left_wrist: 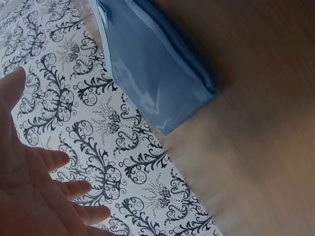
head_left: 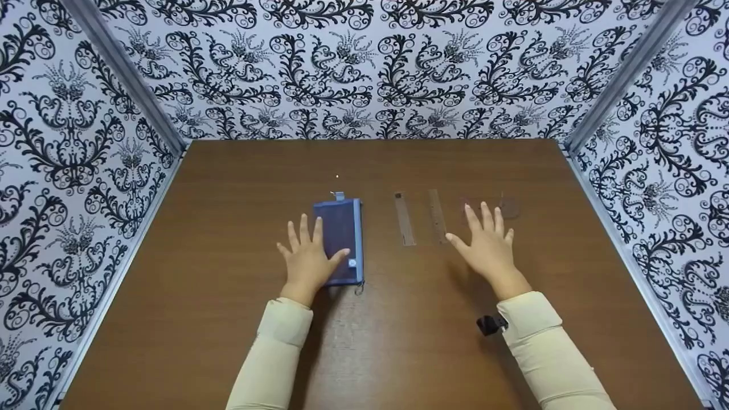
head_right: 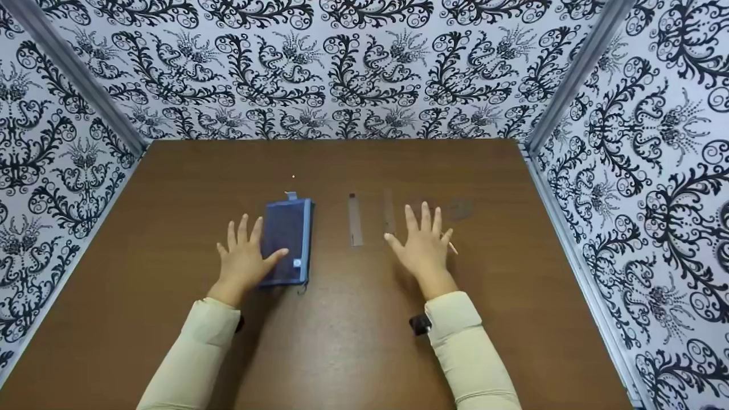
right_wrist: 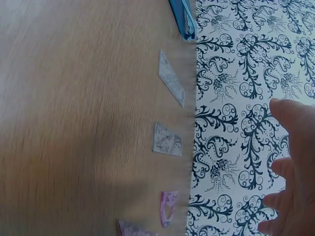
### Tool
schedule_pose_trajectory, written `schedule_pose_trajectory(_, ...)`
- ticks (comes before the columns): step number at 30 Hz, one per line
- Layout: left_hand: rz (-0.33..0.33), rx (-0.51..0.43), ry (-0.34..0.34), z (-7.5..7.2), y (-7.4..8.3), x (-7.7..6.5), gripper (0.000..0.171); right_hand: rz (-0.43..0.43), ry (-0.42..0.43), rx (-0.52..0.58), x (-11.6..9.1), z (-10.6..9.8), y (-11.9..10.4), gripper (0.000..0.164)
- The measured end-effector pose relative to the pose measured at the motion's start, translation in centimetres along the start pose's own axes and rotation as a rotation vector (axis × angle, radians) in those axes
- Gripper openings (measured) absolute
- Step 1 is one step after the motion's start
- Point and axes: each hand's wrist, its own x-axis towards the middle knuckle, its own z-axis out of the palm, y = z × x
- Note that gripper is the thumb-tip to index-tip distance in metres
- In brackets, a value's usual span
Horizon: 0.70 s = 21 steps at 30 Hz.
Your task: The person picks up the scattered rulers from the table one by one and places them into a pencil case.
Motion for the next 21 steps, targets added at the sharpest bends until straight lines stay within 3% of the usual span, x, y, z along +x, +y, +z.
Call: schedule_pose_trajectory(21,-0.005,0.023,-0.043,1.0,1.6,-0.8,0.097,0.013,0.002,0.066,0.3,0.7,-0.7,0.088)
